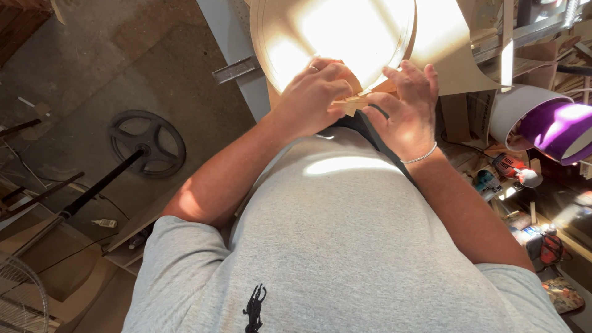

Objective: Assemble a decorative wooden pattern by gluing small pieces onto a base and trimming them with a knife

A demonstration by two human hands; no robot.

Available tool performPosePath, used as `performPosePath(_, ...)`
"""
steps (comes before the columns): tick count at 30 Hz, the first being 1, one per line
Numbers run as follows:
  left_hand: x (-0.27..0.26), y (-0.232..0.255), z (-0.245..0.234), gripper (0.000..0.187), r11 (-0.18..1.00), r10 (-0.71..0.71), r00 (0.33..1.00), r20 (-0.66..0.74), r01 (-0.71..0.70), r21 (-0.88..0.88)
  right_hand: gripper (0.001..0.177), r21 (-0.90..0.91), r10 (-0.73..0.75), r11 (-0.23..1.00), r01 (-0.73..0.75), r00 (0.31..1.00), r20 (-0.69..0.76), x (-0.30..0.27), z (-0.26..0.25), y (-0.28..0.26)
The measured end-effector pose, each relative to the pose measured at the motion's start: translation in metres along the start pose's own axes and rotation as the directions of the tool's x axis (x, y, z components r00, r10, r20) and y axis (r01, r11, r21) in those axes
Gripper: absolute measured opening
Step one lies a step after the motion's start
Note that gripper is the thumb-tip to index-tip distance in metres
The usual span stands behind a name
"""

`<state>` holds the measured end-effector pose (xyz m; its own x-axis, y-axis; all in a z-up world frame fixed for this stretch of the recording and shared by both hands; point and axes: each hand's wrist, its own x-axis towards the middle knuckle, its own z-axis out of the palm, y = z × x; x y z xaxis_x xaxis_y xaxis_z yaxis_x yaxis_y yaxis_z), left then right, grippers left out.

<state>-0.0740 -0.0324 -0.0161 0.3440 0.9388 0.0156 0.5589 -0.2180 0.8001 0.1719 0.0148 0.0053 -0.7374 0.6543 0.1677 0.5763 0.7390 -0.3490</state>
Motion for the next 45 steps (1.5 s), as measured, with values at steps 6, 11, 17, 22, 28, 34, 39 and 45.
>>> performPosePath(6,0.004,0.012,0.017,0.024,0.991,-0.120,0.988,-0.093,0.124,0.039,0.016,0.036,0.003,0.999,-0.002,0.999,-0.037,0.002,0.004,-0.001)
performPosePath(11,0.017,0.017,0.026,0.016,0.985,-0.175,0.980,-0.099,0.175,-0.001,0.010,0.002,0.129,0.992,-0.129,0.991,-0.045,0.002,-0.002,0.030)
performPosePath(17,0.034,0.016,0.039,0.011,0.979,-0.170,0.978,-0.122,0.182,0.093,0.017,-0.011,0.154,0.988,-0.154,0.988,0.009,0.005,0.000,0.040)
performPosePath(22,0.039,0.014,0.048,0.007,0.975,-0.191,0.967,-0.170,0.206,0.078,0.016,0.008,0.285,0.958,-0.286,0.953,-0.101,0.006,-0.001,0.037)
performPosePath(28,0.040,0.017,0.050,0.008,0.971,-0.189,0.959,-0.212,0.214,0.102,0.007,0.196,0.518,0.841,-0.505,0.855,-0.017,-0.003,0.006,0.038)
performPosePath(34,0.042,0.019,0.046,0.009,0.967,-0.224,0.958,-0.177,0.241,0.086,0.011,0.214,0.525,0.835,-0.506,0.850,-0.041,-0.006,0.010,0.039)
performPosePath(39,0.041,0.018,0.048,0.009,0.970,-0.196,0.959,-0.206,0.220,0.104,0.010,0.214,0.505,0.848,-0.485,0.862,-0.047,-0.006,0.010,0.039)
performPosePath(45,0.042,0.020,0.046,0.010,0.967,-0.217,0.957,-0.191,0.237,0.090,0.012,0.220,0.497,0.853,-0.474,0.866,-0.061,-0.007,0.011,0.039)
